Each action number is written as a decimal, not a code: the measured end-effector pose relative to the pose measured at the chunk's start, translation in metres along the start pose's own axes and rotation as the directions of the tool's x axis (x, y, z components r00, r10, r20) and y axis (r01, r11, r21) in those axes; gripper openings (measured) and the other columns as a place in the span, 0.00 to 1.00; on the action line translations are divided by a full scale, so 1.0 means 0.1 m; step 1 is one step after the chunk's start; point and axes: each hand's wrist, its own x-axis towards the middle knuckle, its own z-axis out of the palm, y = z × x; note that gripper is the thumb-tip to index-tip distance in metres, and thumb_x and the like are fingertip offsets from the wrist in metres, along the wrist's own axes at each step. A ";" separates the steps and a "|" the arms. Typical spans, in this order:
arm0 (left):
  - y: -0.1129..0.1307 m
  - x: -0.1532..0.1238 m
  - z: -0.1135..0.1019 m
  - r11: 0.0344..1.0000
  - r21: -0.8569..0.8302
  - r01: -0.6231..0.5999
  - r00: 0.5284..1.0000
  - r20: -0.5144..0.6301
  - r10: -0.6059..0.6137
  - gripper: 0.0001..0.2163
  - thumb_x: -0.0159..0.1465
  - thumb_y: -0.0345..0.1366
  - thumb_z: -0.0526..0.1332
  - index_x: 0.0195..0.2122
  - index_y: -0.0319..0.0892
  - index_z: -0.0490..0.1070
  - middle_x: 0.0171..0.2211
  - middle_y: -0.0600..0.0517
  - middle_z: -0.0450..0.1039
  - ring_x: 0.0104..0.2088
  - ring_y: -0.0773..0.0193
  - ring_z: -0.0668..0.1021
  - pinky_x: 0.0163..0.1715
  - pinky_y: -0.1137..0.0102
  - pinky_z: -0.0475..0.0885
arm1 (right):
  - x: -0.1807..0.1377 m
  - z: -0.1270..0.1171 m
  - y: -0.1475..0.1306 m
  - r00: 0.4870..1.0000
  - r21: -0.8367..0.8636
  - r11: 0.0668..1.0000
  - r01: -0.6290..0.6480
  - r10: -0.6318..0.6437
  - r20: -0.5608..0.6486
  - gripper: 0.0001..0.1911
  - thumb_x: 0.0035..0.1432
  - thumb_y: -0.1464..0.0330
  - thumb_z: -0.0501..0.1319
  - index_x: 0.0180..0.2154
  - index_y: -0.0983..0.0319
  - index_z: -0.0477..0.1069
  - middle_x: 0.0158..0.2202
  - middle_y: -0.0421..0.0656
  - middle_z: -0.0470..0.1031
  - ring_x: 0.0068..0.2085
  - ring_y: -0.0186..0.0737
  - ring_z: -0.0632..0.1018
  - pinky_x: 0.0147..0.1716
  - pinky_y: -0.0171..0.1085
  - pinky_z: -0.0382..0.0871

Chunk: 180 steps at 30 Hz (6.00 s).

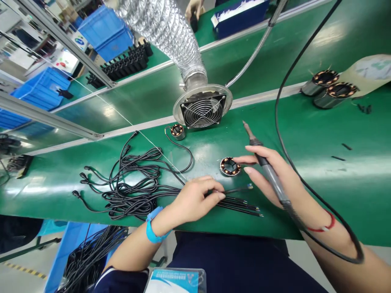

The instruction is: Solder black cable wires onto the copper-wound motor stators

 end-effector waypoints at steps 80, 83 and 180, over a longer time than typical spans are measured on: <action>-0.27 0.52 -0.06 0.904 -0.419 0.088 0.938 -0.271 -0.217 0.05 0.59 0.27 0.56 0.26 0.40 0.64 0.21 0.59 0.61 0.22 0.73 0.63 0.23 0.75 0.57 | -0.46 0.35 -0.01 0.922 0.013 1.000 0.009 -0.003 -0.388 0.11 0.56 0.66 0.65 0.42 0.53 0.73 0.28 0.40 0.73 0.21 0.37 0.75 0.14 0.37 0.67; -0.28 0.52 -0.05 0.908 -0.411 0.076 0.937 -0.282 -0.206 0.06 0.59 0.27 0.56 0.26 0.41 0.64 0.20 0.59 0.60 0.22 0.74 0.63 0.23 0.75 0.57 | -0.48 0.35 -0.01 0.922 0.034 0.999 0.007 0.006 -0.386 0.11 0.55 0.67 0.66 0.43 0.54 0.73 0.27 0.39 0.73 0.22 0.38 0.76 0.15 0.38 0.69; -0.38 0.43 0.06 0.979 -0.134 -0.154 0.883 -0.464 0.076 0.07 0.57 0.22 0.60 0.27 0.40 0.72 0.31 0.53 0.70 0.30 0.71 0.69 0.28 0.75 0.64 | -0.44 0.35 -0.10 0.917 -0.022 0.981 0.190 -0.186 -0.354 0.10 0.57 0.70 0.62 0.42 0.55 0.72 0.22 0.37 0.64 0.20 0.34 0.68 0.16 0.36 0.64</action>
